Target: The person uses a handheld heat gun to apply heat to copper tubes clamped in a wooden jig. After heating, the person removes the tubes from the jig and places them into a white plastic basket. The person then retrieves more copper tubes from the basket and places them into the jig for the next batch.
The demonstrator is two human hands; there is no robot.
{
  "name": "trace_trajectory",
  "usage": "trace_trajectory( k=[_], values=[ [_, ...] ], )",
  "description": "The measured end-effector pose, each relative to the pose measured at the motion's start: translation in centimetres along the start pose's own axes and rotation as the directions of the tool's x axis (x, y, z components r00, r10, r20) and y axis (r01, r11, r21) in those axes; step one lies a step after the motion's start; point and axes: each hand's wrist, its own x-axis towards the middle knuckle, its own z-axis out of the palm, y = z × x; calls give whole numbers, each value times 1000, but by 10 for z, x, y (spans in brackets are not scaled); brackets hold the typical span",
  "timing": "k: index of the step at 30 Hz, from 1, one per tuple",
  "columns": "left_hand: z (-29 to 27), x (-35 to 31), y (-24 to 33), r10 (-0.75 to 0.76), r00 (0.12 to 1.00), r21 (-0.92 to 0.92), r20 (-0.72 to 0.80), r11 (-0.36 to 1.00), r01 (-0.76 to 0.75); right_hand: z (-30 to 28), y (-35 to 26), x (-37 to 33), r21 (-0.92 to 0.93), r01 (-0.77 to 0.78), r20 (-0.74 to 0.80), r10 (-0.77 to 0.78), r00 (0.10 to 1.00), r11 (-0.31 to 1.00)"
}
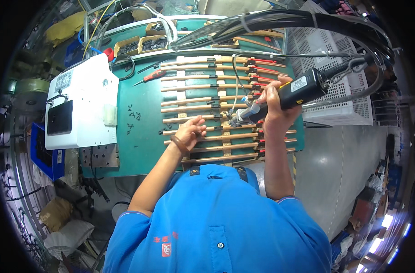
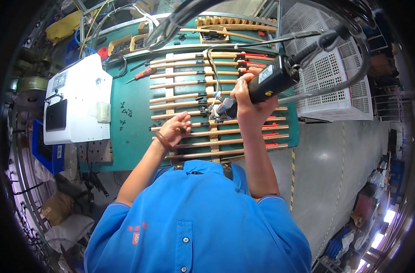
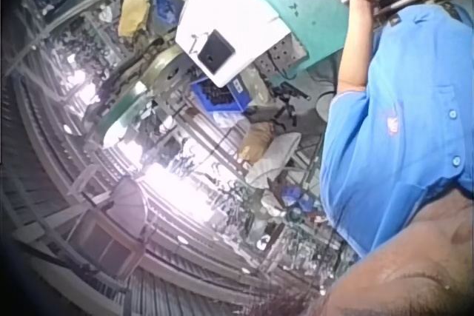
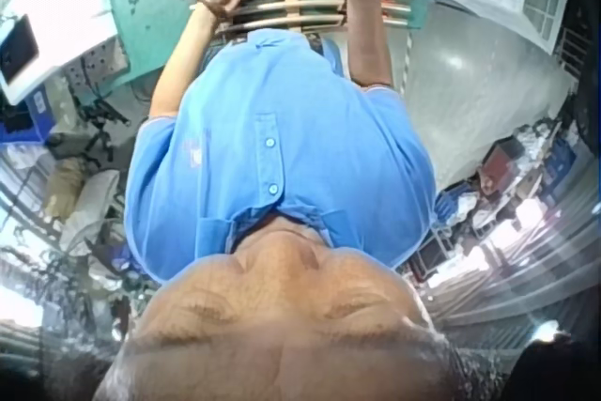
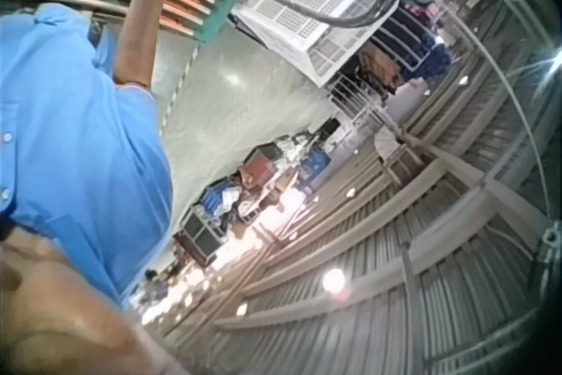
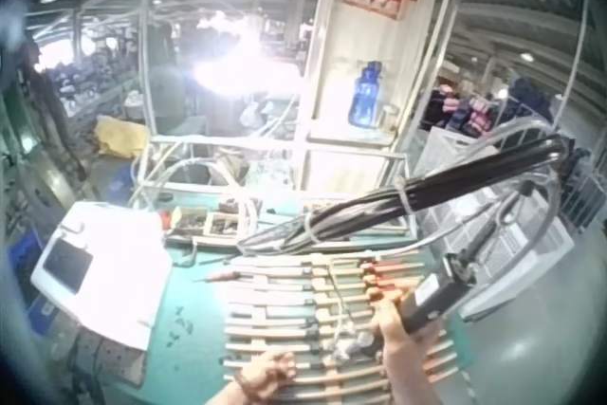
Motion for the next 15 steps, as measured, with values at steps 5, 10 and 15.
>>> trace_trajectory(
  k=[5,10,15],
  values=[
    [0,-28,-9,-39,971,-142,235,987,73,3,-6,-7,20,-8,7,8,1000,1000],
    [13,-35,-14,44,960,-115,278,993,-12,3,-6,-13,44,-34,-9,35,999,998],
    [11,-32,-12,-11,987,219,159,976,-25,5,-5,-20,85,-54,45,50,998,995]
  ],
)
